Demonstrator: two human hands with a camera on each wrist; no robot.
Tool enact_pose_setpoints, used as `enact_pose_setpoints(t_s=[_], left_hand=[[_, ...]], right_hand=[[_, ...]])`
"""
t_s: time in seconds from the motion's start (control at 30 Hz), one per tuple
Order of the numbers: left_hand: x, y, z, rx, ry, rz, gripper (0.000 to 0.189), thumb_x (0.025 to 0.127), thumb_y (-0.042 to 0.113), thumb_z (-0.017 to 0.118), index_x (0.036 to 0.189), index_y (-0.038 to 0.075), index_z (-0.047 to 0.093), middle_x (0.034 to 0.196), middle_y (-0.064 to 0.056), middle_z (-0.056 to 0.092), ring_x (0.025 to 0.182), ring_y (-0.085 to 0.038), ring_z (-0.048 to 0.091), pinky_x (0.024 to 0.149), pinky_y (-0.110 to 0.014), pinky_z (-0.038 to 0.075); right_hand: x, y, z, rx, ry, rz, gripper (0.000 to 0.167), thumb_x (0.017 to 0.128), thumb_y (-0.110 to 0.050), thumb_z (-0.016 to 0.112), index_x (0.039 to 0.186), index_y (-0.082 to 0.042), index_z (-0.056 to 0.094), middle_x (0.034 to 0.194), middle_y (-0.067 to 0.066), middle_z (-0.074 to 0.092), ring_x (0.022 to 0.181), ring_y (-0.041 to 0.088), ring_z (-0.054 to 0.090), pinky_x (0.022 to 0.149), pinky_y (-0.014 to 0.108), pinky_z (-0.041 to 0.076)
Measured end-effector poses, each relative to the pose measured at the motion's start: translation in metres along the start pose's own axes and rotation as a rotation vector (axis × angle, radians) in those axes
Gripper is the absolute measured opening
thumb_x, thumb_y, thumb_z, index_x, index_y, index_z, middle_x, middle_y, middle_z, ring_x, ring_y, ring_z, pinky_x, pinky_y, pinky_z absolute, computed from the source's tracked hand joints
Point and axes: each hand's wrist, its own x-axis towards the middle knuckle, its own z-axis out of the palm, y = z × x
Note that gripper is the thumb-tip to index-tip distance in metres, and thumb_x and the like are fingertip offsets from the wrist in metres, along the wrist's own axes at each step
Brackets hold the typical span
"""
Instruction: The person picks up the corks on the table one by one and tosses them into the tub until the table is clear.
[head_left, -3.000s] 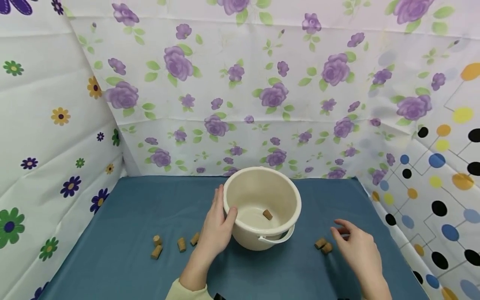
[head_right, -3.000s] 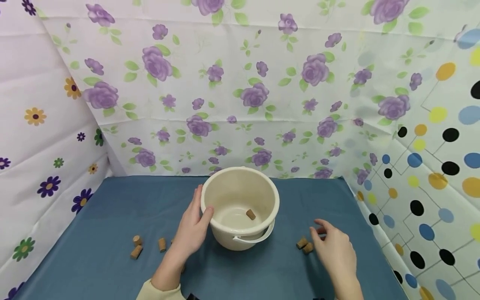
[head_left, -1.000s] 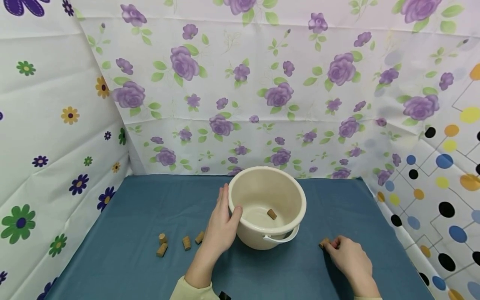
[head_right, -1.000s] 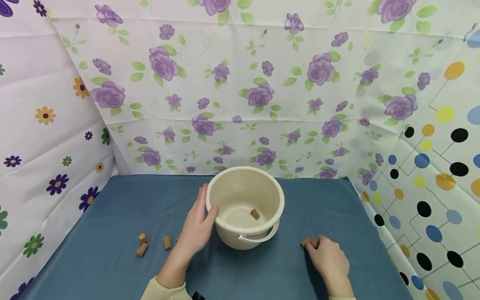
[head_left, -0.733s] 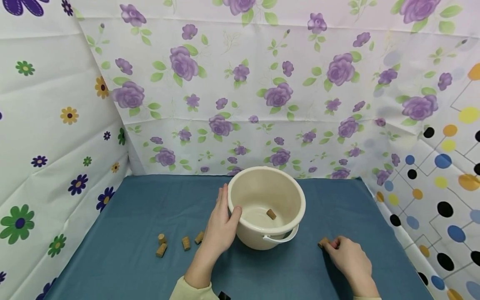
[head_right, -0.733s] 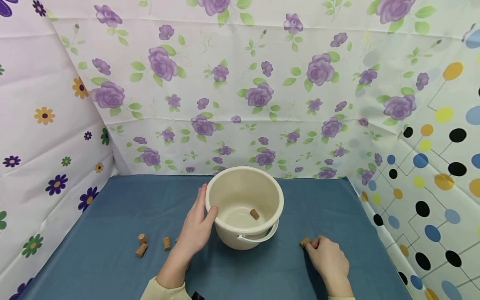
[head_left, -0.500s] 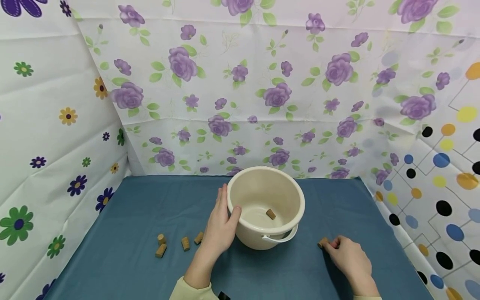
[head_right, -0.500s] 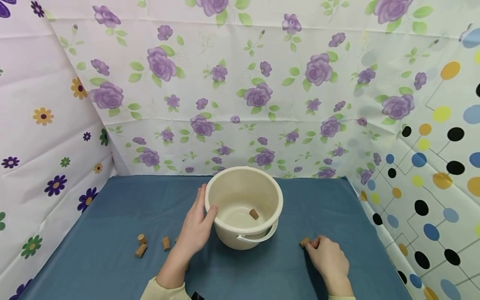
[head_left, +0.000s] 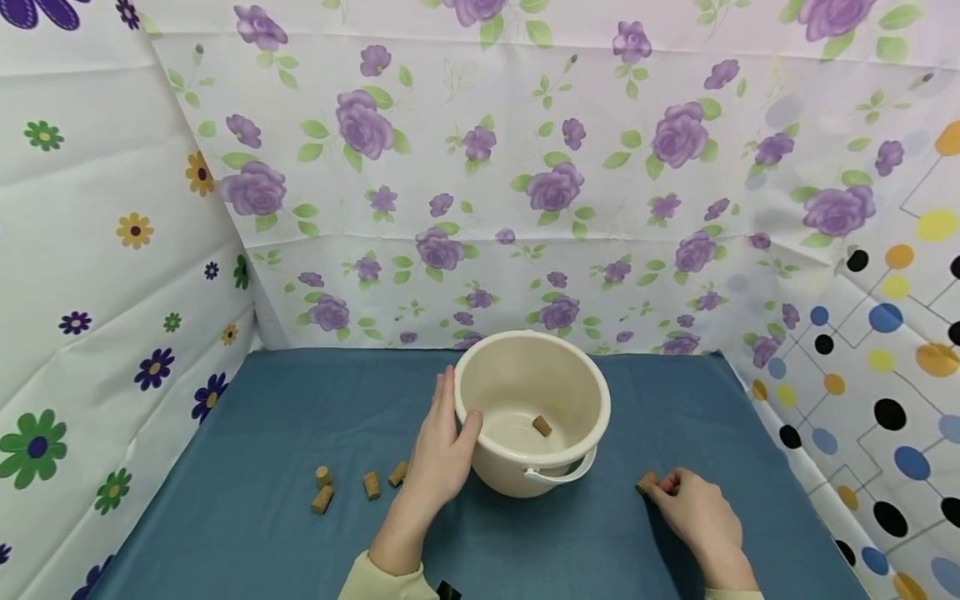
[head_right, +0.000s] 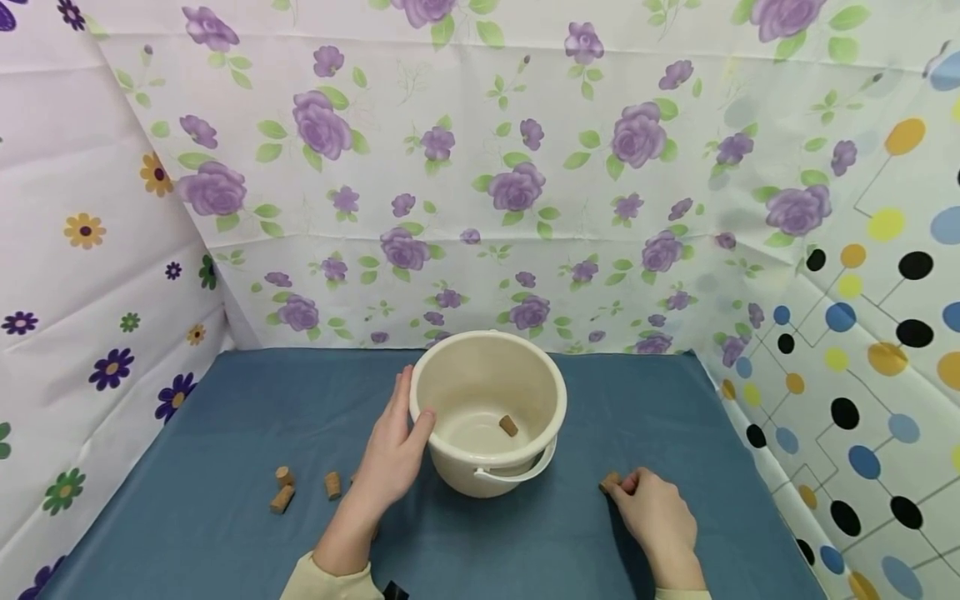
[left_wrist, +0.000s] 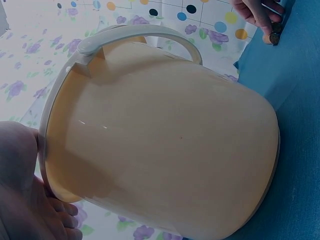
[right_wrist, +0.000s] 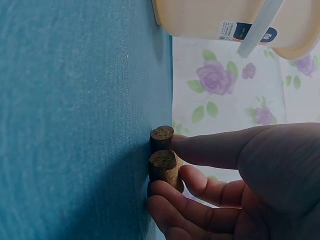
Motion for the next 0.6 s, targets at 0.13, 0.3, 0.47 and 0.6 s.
enact_pose_setpoints(t_s=[0.13, 0.3, 0.47, 0.6], left_hand=[[0.0000, 0.0004, -0.0009, 0.000, -0.003, -0.001, 0.077, 0.114, 0.047, 0.045, 0.174, 0.020, 0.005, 0.178, -0.004, 0.004, 0.163, -0.023, 0.006, 0.126, -0.062, 0.020], [0.0004, 0.0010, -0.0010, 0.000, -0.002, 0.001, 0.077, 0.114, 0.047, 0.045, 0.174, 0.020, 0.005, 0.178, -0.004, 0.004, 0.163, -0.023, 0.005, 0.126, -0.062, 0.020], [0.0000, 0.0015, -0.0007, -0.003, -0.002, -0.008, 0.077, 0.114, 0.046, 0.046, 0.174, 0.020, 0.005, 0.179, -0.005, 0.003, 0.163, -0.023, 0.006, 0.126, -0.062, 0.020], [-0.0003, 0.0021, -0.0006, 0.000, -0.003, -0.012, 0.077, 0.114, 0.046, 0.046, 0.174, 0.020, 0.004, 0.179, -0.005, 0.003, 0.164, -0.024, 0.006, 0.126, -0.062, 0.020]], right_hand=[[-0.0003, -0.0006, 0.0005, 0.000, 0.004, 0.002, 0.034, 0.100, -0.044, 0.075, 0.093, -0.013, 0.065, 0.078, 0.007, 0.061, 0.066, 0.025, 0.057, 0.057, 0.041, 0.045], [-0.0008, -0.0003, -0.0003, 0.005, -0.001, -0.001, 0.030, 0.100, -0.039, 0.075, 0.097, -0.011, 0.066, 0.081, 0.008, 0.063, 0.067, 0.024, 0.058, 0.058, 0.042, 0.046], [-0.0025, -0.0001, -0.0014, 0.010, -0.007, -0.006, 0.029, 0.101, -0.032, 0.070, 0.108, -0.004, 0.064, 0.085, 0.009, 0.066, 0.067, 0.023, 0.060, 0.057, 0.042, 0.048], [-0.0033, 0.0000, -0.0017, 0.026, -0.012, 0.009, 0.033, 0.100, -0.027, 0.065, 0.116, 0.001, 0.057, 0.083, 0.009, 0.064, 0.063, 0.024, 0.058, 0.055, 0.041, 0.046]])
